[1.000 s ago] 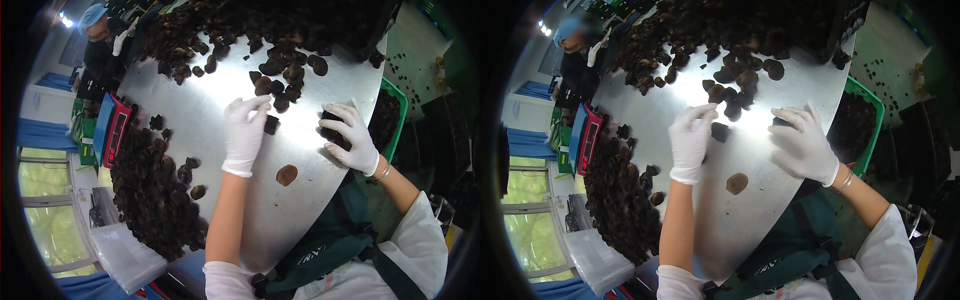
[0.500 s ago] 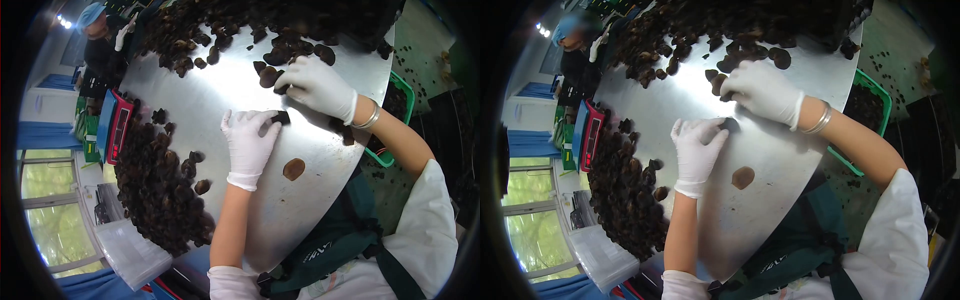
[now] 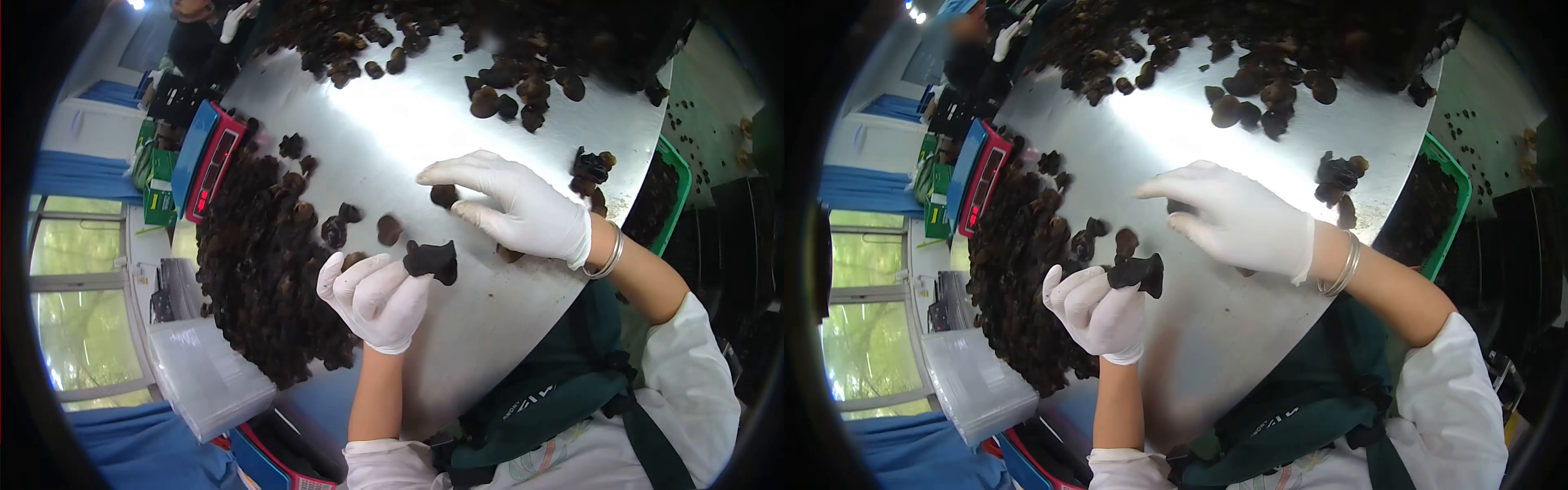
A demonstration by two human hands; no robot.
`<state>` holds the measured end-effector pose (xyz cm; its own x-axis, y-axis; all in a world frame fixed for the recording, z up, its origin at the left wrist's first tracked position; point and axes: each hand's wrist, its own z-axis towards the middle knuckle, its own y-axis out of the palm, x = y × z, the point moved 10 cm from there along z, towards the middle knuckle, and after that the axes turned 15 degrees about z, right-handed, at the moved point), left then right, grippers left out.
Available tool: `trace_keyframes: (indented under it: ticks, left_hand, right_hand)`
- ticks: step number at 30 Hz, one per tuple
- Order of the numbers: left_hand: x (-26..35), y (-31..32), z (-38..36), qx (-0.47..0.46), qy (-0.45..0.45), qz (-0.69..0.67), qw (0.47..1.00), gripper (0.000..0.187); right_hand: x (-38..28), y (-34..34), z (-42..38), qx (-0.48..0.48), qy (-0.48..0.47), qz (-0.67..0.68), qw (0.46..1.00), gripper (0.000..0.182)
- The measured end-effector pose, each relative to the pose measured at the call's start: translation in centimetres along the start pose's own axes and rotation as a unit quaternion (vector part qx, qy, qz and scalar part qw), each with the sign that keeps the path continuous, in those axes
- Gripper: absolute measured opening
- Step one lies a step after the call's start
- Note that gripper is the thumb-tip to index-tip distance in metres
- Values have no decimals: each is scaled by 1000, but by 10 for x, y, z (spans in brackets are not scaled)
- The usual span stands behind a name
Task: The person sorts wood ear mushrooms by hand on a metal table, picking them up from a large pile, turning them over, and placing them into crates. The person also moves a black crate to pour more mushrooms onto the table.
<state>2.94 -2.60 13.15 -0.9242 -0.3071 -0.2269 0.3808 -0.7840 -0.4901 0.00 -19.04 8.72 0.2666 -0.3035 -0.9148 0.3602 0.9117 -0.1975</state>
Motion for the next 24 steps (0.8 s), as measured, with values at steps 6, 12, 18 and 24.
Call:
trace_keyframes:
  ticks: [6, 12, 18, 24]
  left_hand:
    - [-91, 5, -54, -210, -164, 96, 959, 33]
    - [-97, -5, -75, -279, -222, 101, 929, 44]
    - [-35, 28, -37, -285, -185, -65, 938, 44]
    - [-25, 64, -46, -257, -340, -337, 840, 56]
  right_hand:
    - [4, -19, -34, 54, -12, -155, 986, 29]
    - [13, 7, -34, 57, -77, -278, 956, 40]
    - [37, 25, -2, 41, 9, -213, 976, 37]
    - [59, 20, -35, 82, 298, 459, 833, 30]
